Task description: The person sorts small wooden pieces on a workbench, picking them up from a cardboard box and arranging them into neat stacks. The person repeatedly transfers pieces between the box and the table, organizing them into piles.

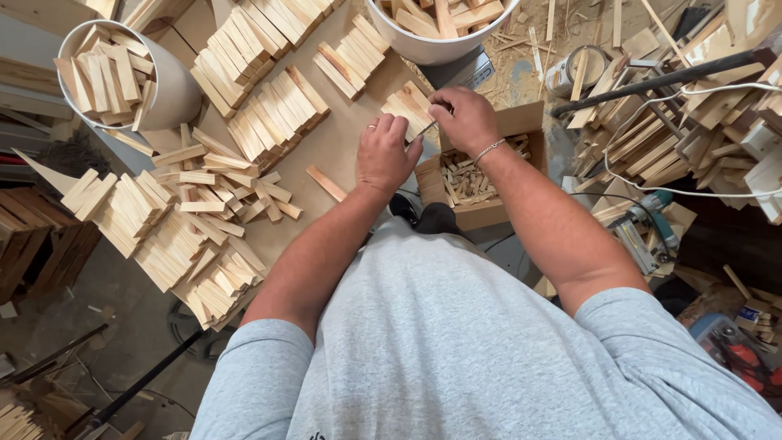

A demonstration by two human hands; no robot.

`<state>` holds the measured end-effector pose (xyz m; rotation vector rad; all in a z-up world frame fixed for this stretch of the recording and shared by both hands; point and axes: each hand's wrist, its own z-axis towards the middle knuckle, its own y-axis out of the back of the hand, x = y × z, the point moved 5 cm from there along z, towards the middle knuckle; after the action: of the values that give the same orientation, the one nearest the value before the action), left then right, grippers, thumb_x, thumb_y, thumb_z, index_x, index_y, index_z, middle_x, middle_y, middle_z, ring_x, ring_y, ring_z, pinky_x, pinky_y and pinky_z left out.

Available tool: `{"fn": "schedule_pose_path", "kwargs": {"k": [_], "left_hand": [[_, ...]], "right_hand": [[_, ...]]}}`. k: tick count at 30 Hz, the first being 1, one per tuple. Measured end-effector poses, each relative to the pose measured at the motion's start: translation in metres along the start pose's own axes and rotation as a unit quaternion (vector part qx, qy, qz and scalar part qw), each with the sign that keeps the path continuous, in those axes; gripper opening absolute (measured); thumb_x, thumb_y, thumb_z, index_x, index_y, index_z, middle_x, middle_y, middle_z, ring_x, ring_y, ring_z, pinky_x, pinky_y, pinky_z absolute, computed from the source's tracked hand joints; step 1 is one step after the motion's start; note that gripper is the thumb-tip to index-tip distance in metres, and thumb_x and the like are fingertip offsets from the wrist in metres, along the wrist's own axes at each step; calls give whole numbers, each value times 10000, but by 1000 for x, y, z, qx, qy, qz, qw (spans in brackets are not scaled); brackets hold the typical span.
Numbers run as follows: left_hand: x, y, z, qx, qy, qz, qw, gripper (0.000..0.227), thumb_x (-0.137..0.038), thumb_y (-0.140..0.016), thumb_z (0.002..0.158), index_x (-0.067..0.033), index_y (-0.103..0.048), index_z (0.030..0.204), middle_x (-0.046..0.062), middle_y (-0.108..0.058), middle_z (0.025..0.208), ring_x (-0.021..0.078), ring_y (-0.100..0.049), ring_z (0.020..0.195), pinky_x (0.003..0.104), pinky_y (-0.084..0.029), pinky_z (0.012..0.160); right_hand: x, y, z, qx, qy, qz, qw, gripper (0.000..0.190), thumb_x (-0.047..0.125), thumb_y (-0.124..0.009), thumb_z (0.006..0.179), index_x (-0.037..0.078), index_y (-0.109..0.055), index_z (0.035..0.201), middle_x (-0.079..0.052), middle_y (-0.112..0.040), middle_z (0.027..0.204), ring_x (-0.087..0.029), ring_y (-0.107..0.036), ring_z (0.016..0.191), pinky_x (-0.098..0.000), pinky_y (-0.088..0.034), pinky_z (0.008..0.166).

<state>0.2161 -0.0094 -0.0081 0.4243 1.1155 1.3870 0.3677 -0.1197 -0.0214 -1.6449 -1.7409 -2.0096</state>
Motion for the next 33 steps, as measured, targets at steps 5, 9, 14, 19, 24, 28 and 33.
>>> {"fn": "schedule_pose_path", "kwargs": {"k": [5, 9, 14, 19, 24, 28, 33], "left_hand": [[-3, -2, 0, -10, -15, 8, 1000, 311, -358, -791, 727, -165, -559, 800, 27, -506, 760, 278, -624, 725, 386, -533, 649], [-1, -5, -1, -3, -27, 3, 1000, 296, -337, -788, 756, -161, -554, 803, 39, -517, 761, 282, -631, 726, 380, -536, 655], [0, -8, -3, 4, -15, -3, 1000, 321, -358, -800, 752, -151, -572, 841, 39, -532, 777, 285, -642, 738, 387, -542, 665], [-1, -6, -3, 7, -3, -1, 1000, 333, -353, -809, 743, -147, -578, 866, 42, -537, 786, 290, -649, 750, 395, -543, 670], [-4, 18, -18, 82, 46, -52, 994, 506, -321, -869, 712, -113, -617, 1098, 100, -626, 952, 332, -682, 867, 446, -569, 743], [14, 58, -48, 134, 77, -108, 982, 369, -388, -785, 851, -142, -638, 1083, 84, -643, 926, 332, -695, 882, 446, -566, 789], [30, 134, -91, 131, 141, -90, 977, 231, -392, -689, 919, -171, -657, 861, 23, -699, 821, 269, -693, 784, 423, -500, 621]], "right_hand": [[2, 1, 4, -2, 14, 1, 1000, 183, 324, -686, 975, 210, -761, 1097, -71, -717, 1019, -310, -698, 1025, -442, -571, 900], [5, 4, 5, -9, 35, 0, 999, 177, 294, -686, 976, 193, -769, 1095, -94, -726, 1037, -332, -695, 1037, -459, -569, 905], [2, 2, 8, -8, 36, 0, 999, 181, 303, -681, 974, 189, -767, 1085, -92, -732, 1049, -332, -691, 1047, -461, -565, 917], [-2, 1, 12, 5, 45, 6, 999, 197, 318, -676, 982, 196, -761, 1111, -80, -733, 1064, -312, -688, 1068, -442, -561, 938], [11, 14, -3, 8, 14, 29, 999, 236, 345, -660, 993, 217, -748, 1171, -73, -736, 1075, -286, -686, 1089, -437, -555, 972], [-25, 8, -18, -10, 51, 61, 997, 238, 272, -670, 1033, 136, -741, 1214, -157, -719, 1102, -366, -666, 1109, -468, -539, 977], [-45, 14, -63, -116, 41, 16, 992, 180, 206, -669, 1100, 43, -713, 1038, -112, -694, 949, -261, -606, 859, -421, -460, 786]]}}
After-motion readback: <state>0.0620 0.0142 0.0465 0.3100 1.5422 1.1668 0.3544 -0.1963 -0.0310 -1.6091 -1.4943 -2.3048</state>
